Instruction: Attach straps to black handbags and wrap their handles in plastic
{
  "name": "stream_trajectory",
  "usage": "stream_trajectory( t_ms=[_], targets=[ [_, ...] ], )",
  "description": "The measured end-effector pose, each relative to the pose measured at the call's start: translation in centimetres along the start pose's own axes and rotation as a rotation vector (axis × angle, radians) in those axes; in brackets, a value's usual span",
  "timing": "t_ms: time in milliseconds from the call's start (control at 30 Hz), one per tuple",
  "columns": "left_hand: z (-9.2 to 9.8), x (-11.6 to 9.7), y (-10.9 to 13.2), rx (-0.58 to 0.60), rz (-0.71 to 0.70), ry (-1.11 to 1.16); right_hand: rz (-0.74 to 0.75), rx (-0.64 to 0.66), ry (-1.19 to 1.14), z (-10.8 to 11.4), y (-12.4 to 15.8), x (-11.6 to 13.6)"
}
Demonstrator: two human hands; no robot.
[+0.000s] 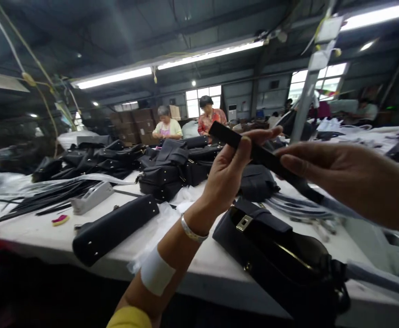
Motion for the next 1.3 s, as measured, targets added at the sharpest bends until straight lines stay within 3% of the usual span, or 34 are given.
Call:
stream_trajectory(
  t_ms=[100, 200, 333, 400, 467, 567, 733, 833, 967, 1100, 1200, 1300],
  targets=[
    [2.0, 1.9, 2.6, 0.051, 0.057, -0.153, -0.121, 0.091, -0.016, -1.6, 1.9, -1.9],
    [4.6, 4.8, 6.1, 0.132, 0.235, -0.449, -0.313, 0.138, -0.139, -2.7, 5.2, -5.9],
    [6.2, 7.0, 9.6, 0.327, 0.367, -0.682, -0.509, 0.448, -0.219, -7.2, 10.3, -9.9],
    [6.5, 7.5, 9.8, 0.317, 0.348, -0.708, -0.474, 0.521, -0.189, -9.0, 11.4, -10.3],
    [6.8, 8.3, 9.3, 0.240, 0.349, -0.728, -0.347, 0.465, -0.129, -9.5, 11.0, -9.7],
    [6.9, 10.7, 8.9, 0.167, 0.464, -0.724, -0.182, 0.368, 0.007, -8.8, 9.3, -9.4],
    [7.0, 12.1, 9.9, 0.140, 0.586, -0.775, -0.193, 0.127, 0.178, -5.0, 6.7, -13.0],
    [6.6, 11.5, 10.3, 0.263, 0.575, -0.879, -0.313, 0.070, 0.047, -4.4, 6.8, -14.8],
    [4.4, 11.1, 9.5, 0.531, 0.446, -1.231, -0.448, 0.135, -0.232, -6.5, 8.1, -14.6],
    [1.0, 12.4, 7.7, 0.734, 0.238, -1.556, -0.406, 0.139, -0.141, -7.1, 8.8, -13.7],
    [-0.7, 13.7, 6.9, 0.836, 0.134, -1.560, -0.394, 0.102, -0.164, -6.8, 9.1, -13.9],
    [-0.3, 14.4, 6.8, 0.871, 0.127, -1.484, -0.380, 0.083, -0.260, -6.5, 9.6, -14.3]
  ],
)
Point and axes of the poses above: each hand's wrist, its own y-axis away from the middle knuckle, its own z-axis out of the back of the hand, x = y × z, the point moved 8 cm from there along -y, towards the middle knuckle, and after that the axes turned 4 degrees about z, right-handed, at the moved point
